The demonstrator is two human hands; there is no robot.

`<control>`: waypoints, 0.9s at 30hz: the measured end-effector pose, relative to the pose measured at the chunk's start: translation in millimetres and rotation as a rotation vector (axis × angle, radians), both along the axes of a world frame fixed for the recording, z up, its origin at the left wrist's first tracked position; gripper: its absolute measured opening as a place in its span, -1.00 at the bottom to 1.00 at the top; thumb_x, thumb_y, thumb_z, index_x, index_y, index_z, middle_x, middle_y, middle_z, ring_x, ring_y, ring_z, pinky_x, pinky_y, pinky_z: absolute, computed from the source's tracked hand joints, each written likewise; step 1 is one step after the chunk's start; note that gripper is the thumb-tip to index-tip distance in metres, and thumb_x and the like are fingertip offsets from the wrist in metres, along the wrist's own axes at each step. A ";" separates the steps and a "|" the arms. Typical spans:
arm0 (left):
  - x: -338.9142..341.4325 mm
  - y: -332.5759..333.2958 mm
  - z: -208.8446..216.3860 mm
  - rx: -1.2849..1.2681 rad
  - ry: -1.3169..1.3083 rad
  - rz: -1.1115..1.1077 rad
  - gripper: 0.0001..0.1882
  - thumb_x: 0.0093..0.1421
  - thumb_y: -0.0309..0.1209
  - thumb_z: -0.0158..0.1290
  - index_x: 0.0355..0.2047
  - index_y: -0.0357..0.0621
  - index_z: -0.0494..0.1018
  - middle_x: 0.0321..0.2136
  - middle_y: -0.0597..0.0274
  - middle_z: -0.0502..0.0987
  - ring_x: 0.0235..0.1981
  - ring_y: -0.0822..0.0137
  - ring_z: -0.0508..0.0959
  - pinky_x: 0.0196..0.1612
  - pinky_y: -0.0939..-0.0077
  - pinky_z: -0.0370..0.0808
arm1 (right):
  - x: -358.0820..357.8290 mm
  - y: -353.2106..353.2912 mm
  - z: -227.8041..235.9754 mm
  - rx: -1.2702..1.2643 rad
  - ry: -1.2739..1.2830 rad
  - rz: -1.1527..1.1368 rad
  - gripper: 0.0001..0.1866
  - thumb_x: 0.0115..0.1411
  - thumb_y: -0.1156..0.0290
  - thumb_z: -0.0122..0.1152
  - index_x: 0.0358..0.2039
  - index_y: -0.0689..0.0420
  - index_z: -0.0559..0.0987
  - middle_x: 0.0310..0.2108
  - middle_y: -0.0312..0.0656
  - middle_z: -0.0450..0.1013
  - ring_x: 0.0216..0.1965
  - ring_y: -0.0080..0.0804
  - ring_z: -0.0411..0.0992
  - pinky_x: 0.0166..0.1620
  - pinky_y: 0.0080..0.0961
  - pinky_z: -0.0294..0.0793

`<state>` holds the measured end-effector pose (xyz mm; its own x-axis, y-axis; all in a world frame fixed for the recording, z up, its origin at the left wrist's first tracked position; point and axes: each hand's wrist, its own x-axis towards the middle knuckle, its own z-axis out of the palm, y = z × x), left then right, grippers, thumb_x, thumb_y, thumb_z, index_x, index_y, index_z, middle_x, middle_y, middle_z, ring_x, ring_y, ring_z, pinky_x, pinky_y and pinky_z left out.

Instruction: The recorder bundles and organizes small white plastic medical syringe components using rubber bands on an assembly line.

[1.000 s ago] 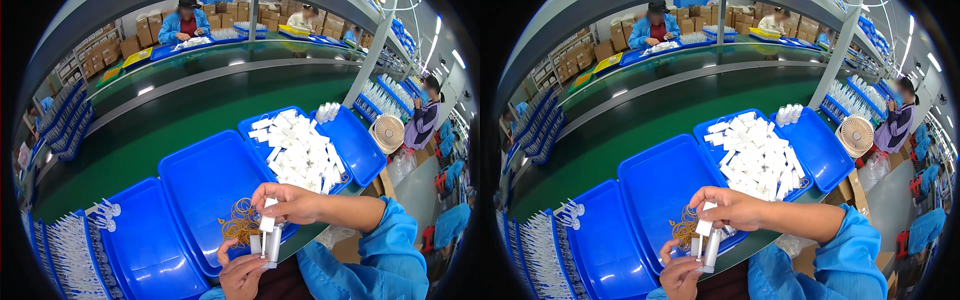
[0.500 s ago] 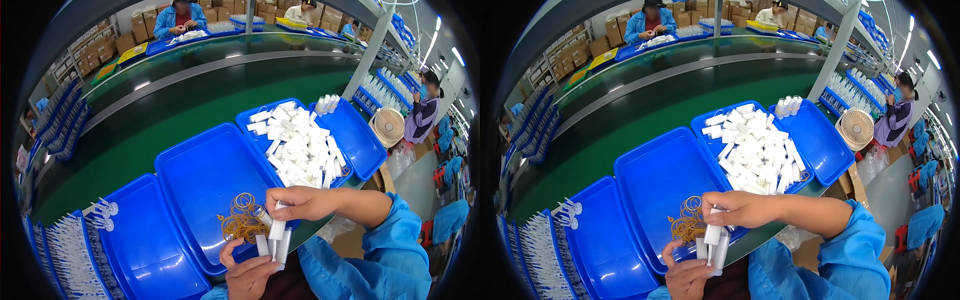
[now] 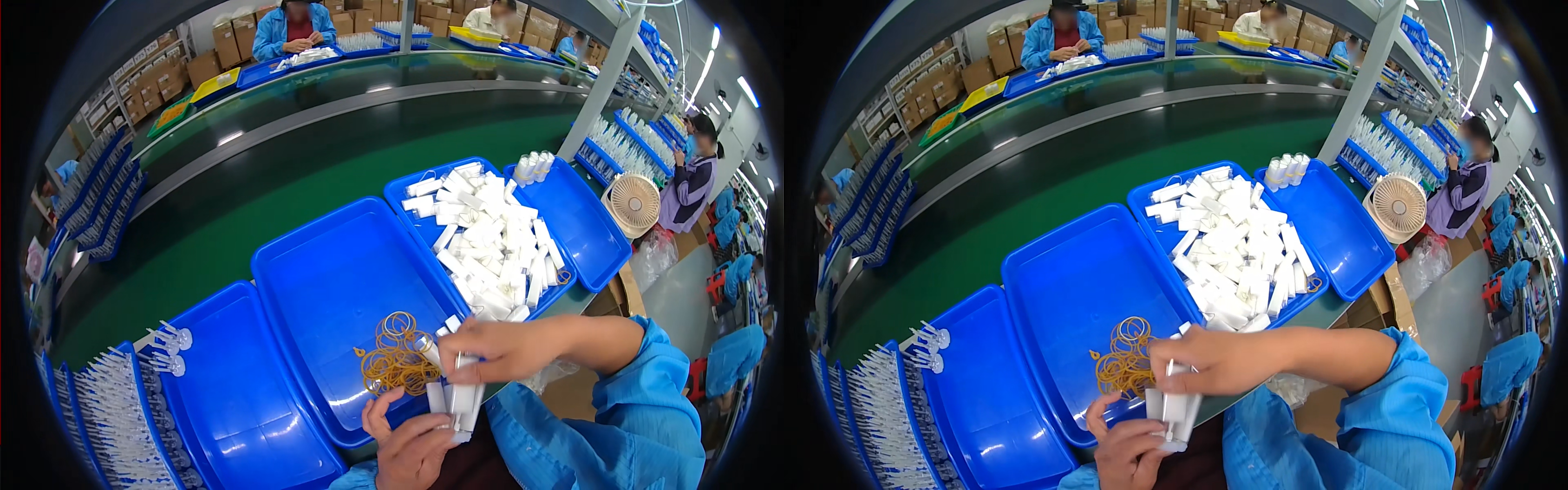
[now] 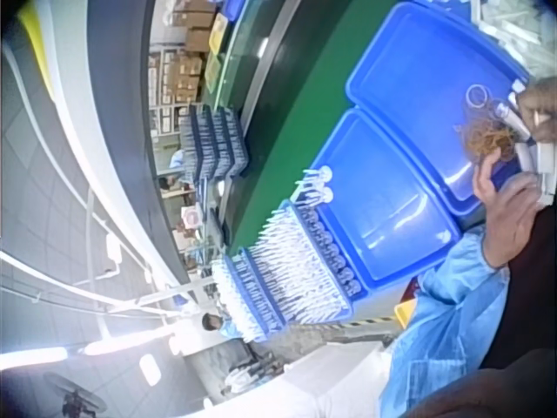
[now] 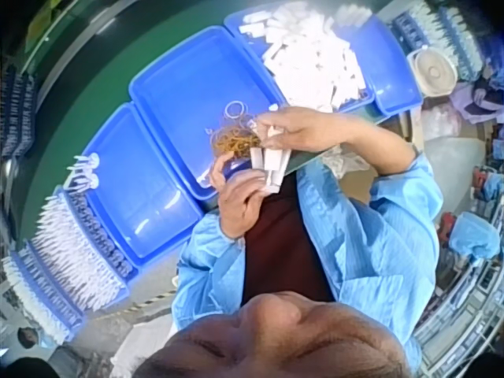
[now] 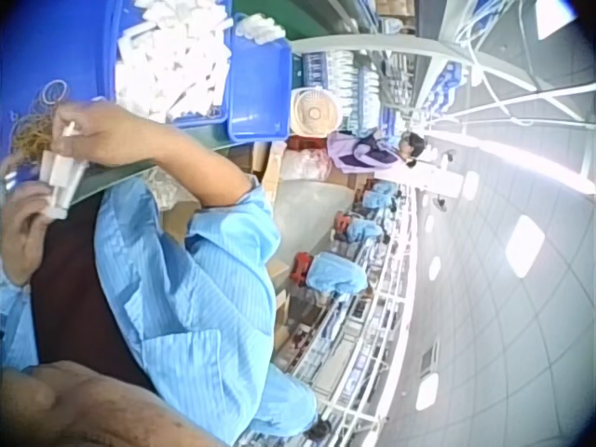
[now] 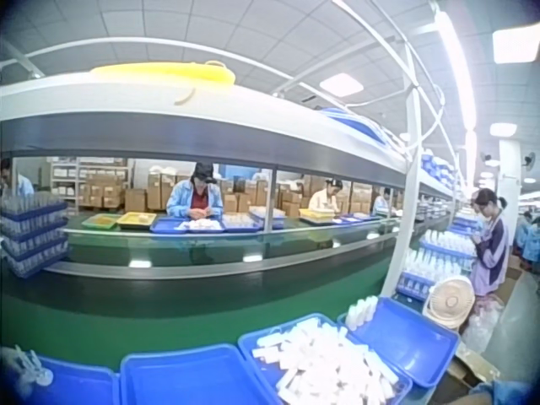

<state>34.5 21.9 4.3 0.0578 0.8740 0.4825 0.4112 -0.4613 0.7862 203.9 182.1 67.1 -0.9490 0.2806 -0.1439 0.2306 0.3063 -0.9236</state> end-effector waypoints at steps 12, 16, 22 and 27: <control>4.7 -17.1 -0.5 -0.654 -1.034 -0.304 0.25 -0.50 -0.26 0.45 0.17 -0.16 -0.10 0.02 0.10 0.21 0.06 0.20 0.27 0.13 0.22 0.19 | -7.8 -47.9 8.9 0.129 0.275 0.154 -0.90 0.17 0.36 -0.01 -0.36 0.09 0.39 -0.35 -0.23 0.31 -0.24 -0.28 0.29 -0.13 -0.35 0.03; 34.5 -5.5 9.1 -0.478 -0.834 -0.367 -0.18 -0.21 -0.35 0.35 0.02 -0.23 0.14 -0.16 0.16 0.31 -0.12 0.30 0.37 -0.09 0.44 0.33 | -27.5 -65.3 12.5 0.404 0.505 0.283 -0.62 0.06 0.42 0.09 -0.07 0.19 0.43 -0.46 -0.18 0.31 -0.30 -0.17 0.30 -0.31 -0.34 0.23; -10.2 -15.2 -3.7 -0.771 -1.007 -0.559 -0.71 -0.02 -0.54 0.14 -0.30 -0.21 0.29 -0.51 0.25 0.39 -0.44 0.39 0.44 -0.39 0.58 0.40 | -49.3 -12.2 2.6 0.495 0.394 0.131 -0.82 0.07 0.33 0.16 -0.30 0.05 0.46 -0.30 -0.30 0.31 -0.18 -0.31 0.29 -0.17 -0.38 0.14; -0.7 -9.3 12.0 -0.681 -1.084 -0.441 -0.80 0.00 -0.55 0.10 -0.40 -0.22 0.29 -0.56 0.24 0.39 -0.50 0.42 0.44 -0.42 0.57 0.41 | -69.3 48.6 -42.6 0.828 0.083 0.093 -0.85 -0.03 0.30 0.21 -0.40 -0.04 0.51 -0.32 -0.32 0.35 -0.15 -0.38 0.27 -0.19 -0.34 0.13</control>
<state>33.7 12.6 16.3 0.2634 0.9632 -0.0539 -0.6356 0.2153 0.7414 134.6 230.7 24.4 -0.9718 0.1853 0.1456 0.1125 0.9076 -0.4044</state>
